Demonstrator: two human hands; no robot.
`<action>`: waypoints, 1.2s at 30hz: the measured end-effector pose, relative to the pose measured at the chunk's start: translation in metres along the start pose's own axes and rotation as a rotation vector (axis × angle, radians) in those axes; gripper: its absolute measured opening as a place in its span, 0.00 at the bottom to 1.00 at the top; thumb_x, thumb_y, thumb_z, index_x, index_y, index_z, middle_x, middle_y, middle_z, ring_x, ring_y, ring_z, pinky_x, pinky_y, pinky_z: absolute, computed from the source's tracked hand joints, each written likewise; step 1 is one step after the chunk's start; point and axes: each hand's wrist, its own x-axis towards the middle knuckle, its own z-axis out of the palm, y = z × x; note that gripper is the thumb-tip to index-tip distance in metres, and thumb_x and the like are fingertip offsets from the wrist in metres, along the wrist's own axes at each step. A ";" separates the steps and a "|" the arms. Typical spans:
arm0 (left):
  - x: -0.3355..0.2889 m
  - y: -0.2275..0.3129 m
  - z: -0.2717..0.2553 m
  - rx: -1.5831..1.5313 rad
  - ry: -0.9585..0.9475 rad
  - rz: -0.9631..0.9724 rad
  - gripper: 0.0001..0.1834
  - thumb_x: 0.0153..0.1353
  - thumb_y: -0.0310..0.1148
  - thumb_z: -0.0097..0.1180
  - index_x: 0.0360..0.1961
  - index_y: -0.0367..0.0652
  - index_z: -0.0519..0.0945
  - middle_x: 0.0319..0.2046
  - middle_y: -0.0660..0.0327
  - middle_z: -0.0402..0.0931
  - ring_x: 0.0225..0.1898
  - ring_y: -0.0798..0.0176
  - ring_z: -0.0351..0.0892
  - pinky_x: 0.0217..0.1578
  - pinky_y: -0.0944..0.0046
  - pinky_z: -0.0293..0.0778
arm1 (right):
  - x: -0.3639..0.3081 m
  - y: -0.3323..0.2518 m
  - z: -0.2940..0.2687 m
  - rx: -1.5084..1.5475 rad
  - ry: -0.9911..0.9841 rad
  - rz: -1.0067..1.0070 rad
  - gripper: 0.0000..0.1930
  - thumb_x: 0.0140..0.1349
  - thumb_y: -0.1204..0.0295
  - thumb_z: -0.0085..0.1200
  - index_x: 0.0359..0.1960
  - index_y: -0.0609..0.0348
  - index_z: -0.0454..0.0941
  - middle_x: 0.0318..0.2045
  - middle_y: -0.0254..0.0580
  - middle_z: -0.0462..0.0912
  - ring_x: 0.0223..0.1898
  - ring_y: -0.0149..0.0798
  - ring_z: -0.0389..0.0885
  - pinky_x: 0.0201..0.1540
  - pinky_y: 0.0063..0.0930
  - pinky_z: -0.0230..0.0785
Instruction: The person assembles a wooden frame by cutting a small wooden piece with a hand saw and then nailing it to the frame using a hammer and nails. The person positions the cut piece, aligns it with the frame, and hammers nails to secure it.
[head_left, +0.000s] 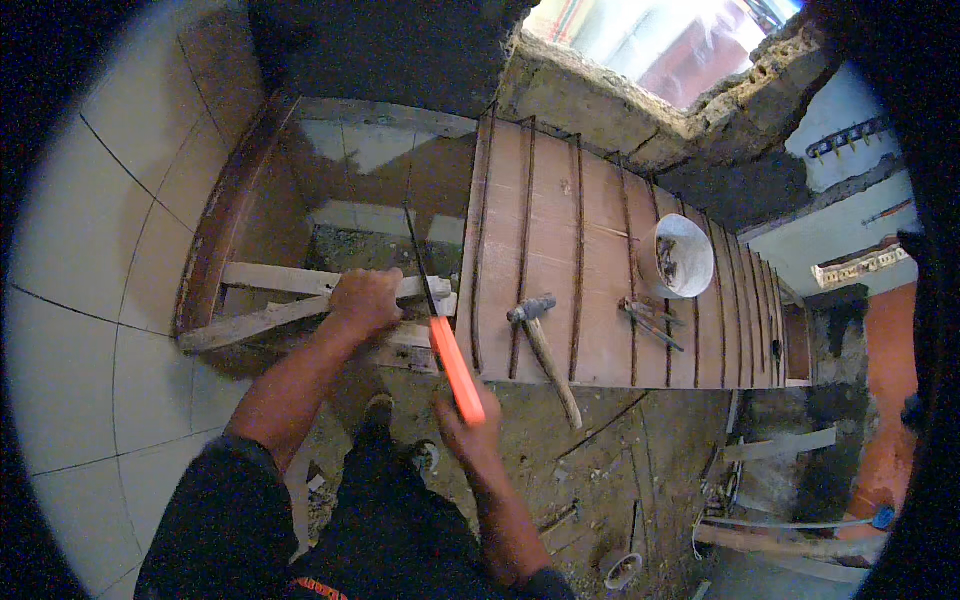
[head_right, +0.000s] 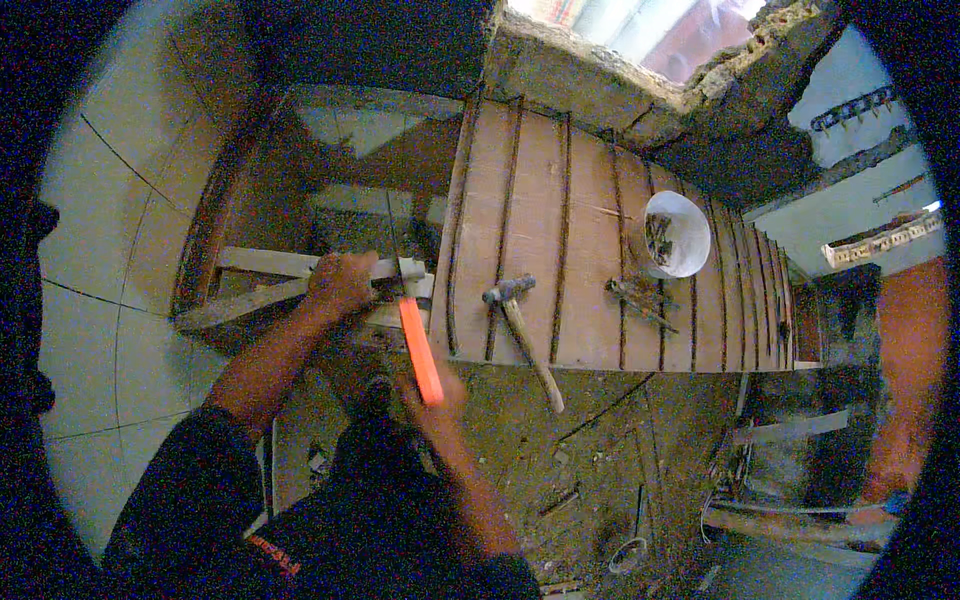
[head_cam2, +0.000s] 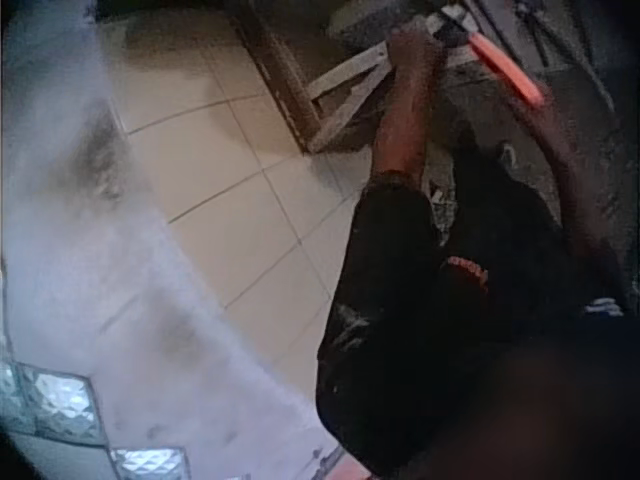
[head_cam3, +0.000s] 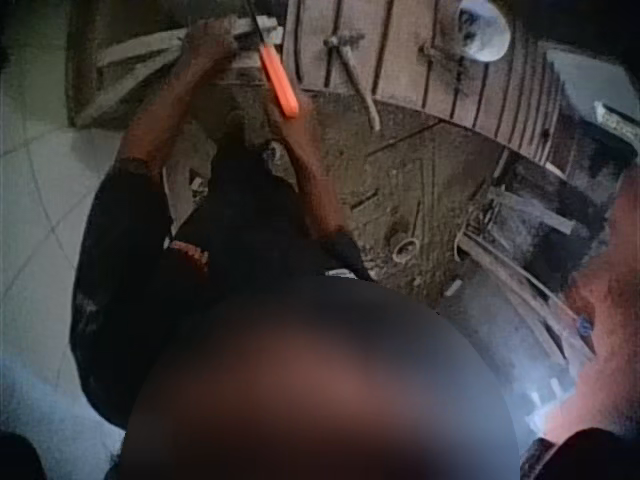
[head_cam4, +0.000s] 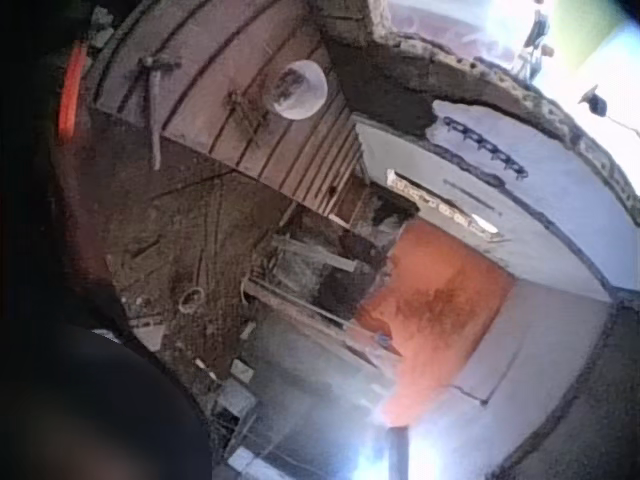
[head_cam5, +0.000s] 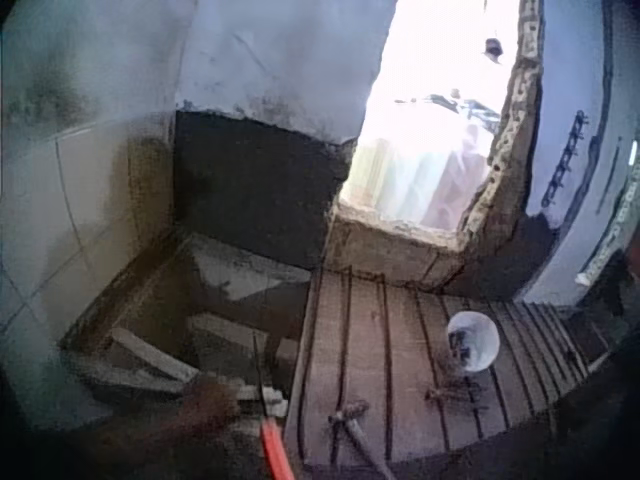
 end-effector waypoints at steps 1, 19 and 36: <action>0.001 0.000 0.000 0.002 -0.004 0.002 0.17 0.45 0.41 0.68 0.34 0.44 0.80 0.30 0.48 0.84 0.37 0.42 0.85 0.40 0.45 0.80 | -0.035 -0.012 -0.024 -0.016 -0.016 -0.017 0.23 0.54 0.75 0.61 0.54 0.65 0.78 0.30 0.39 0.80 0.30 0.35 0.77 0.36 0.30 0.72; 0.017 -0.016 0.016 -0.002 -0.121 -0.024 0.23 0.43 0.42 0.74 0.40 0.47 0.80 0.34 0.52 0.84 0.38 0.44 0.85 0.42 0.47 0.80 | -0.093 0.012 -0.058 -0.028 -0.168 0.027 0.33 0.56 0.69 0.63 0.65 0.59 0.69 0.53 0.50 0.80 0.52 0.46 0.81 0.55 0.37 0.72; 0.036 -0.037 0.035 -0.068 -0.145 0.012 0.32 0.36 0.52 0.78 0.39 0.44 0.82 0.33 0.48 0.84 0.39 0.43 0.84 0.44 0.47 0.79 | -0.020 -0.009 -0.046 0.086 -0.099 0.065 0.27 0.57 0.69 0.63 0.59 0.61 0.73 0.47 0.51 0.82 0.46 0.47 0.81 0.49 0.37 0.74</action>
